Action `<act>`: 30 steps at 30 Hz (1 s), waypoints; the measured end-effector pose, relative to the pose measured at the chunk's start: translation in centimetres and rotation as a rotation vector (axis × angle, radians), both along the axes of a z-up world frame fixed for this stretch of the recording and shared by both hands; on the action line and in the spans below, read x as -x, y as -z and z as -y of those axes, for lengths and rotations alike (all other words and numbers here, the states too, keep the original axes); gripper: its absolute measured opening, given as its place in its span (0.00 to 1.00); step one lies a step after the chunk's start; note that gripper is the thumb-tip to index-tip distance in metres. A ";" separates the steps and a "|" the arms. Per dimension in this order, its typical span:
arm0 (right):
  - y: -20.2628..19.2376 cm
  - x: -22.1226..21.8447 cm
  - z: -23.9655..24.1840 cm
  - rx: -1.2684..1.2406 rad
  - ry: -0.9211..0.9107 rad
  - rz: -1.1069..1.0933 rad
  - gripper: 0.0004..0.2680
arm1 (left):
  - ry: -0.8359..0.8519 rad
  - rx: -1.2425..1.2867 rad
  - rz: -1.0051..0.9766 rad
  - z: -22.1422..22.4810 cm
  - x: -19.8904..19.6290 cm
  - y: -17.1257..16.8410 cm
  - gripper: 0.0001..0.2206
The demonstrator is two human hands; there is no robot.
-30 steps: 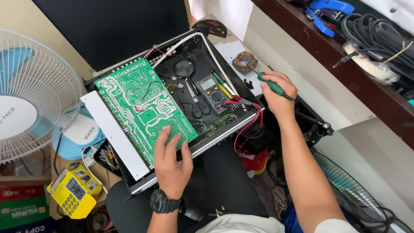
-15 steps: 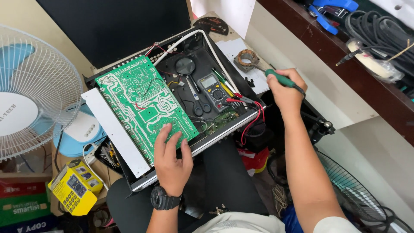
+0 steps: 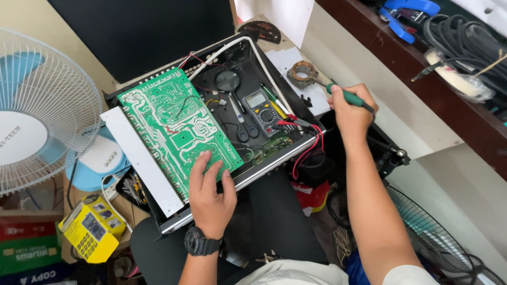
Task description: A person inspects a circuit board within an electronic chassis and uses a soldering iron to repair connections.
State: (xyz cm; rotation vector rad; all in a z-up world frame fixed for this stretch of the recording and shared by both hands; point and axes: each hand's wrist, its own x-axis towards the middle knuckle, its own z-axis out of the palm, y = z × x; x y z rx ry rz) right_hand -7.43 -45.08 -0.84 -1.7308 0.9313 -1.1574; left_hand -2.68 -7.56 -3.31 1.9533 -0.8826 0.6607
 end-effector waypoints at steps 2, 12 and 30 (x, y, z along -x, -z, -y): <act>2.4 -0.2 1.3 0.098 0.002 0.005 0.08 | 0.015 -0.002 -0.001 -0.2 0.1 -0.2 0.09; 4.5 0.7 2.8 0.343 -0.103 -0.060 0.07 | -0.005 -0.017 0.007 -0.1 0.0 0.1 0.10; 3.5 2.4 2.1 -0.404 -0.335 0.627 0.07 | -0.031 0.118 -0.014 0.6 0.2 -0.2 0.10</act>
